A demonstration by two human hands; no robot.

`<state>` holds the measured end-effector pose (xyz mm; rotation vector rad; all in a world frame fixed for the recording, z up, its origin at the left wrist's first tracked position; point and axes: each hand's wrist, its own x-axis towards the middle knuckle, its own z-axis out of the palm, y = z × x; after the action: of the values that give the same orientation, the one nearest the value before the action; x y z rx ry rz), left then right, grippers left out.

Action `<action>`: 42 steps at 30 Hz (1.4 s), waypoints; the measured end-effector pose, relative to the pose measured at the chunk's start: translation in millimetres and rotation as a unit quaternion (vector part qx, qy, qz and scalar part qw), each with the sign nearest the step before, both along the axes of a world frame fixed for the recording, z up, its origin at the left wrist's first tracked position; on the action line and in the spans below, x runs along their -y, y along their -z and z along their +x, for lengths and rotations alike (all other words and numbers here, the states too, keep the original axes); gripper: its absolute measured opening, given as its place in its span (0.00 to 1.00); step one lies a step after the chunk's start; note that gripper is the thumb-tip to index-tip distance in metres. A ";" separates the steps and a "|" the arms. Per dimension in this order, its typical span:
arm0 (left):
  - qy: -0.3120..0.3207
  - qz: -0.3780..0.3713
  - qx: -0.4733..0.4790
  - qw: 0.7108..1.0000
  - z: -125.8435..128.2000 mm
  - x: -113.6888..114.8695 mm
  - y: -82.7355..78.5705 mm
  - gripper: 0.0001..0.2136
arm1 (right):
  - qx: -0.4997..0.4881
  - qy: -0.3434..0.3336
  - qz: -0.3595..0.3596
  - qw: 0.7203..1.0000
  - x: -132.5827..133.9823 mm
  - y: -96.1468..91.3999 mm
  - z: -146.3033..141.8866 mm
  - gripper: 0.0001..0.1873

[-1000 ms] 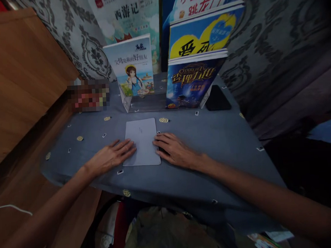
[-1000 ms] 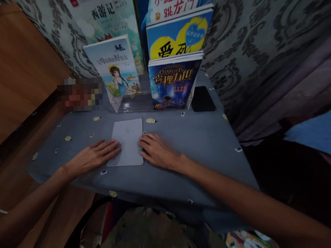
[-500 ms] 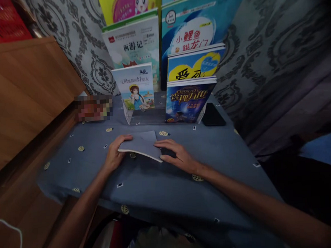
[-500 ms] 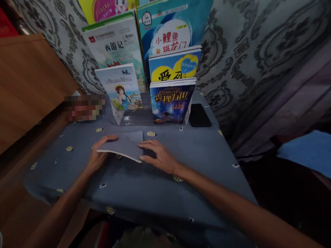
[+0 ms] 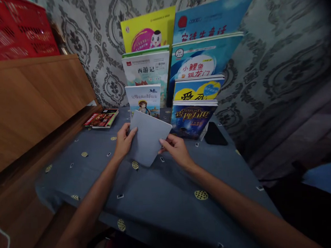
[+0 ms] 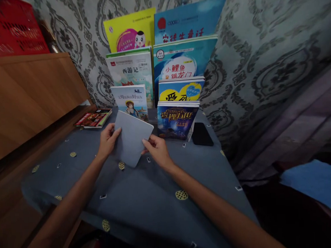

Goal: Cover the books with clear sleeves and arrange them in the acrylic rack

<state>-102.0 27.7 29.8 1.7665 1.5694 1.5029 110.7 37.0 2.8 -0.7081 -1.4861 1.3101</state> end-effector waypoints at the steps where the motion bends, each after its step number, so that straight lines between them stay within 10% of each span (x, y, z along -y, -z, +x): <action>1: 0.017 -0.015 -0.020 1.000 -3.4 -1.9 -3.0 0.17 | -0.008 -0.022 -0.034 0.999 4.1 1.1 0.4 0.20; 6: 0.110 -0.160 -0.196 0.961 -25.2 -10.5 5.8 0.21 | 0.014 -0.078 -0.149 0.986 14.8 28.2 10.4 0.18; 13: 0.041 -0.168 -0.483 0.859 -7.2 17.8 32.7 0.14 | 0.138 0.044 -0.018 0.989 0.9 65.8 30.3 0.07; 25: 0.089 -0.175 -0.558 0.806 60.7 65.5 28.8 0.09 | 0.162 0.052 0.043 0.985 8.2 71.7 30.6 0.13; 42: 0.086 -0.183 -0.532 0.822 38.0 61.0 27.2 0.13 | 0.334 0.042 0.239 0.911 29.3 56.1 31.7 0.15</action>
<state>-64.0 -33.3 2.6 2.5342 1.8399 -0.0360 142.4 7.7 -53.3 -0.9224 -2.1893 0.5921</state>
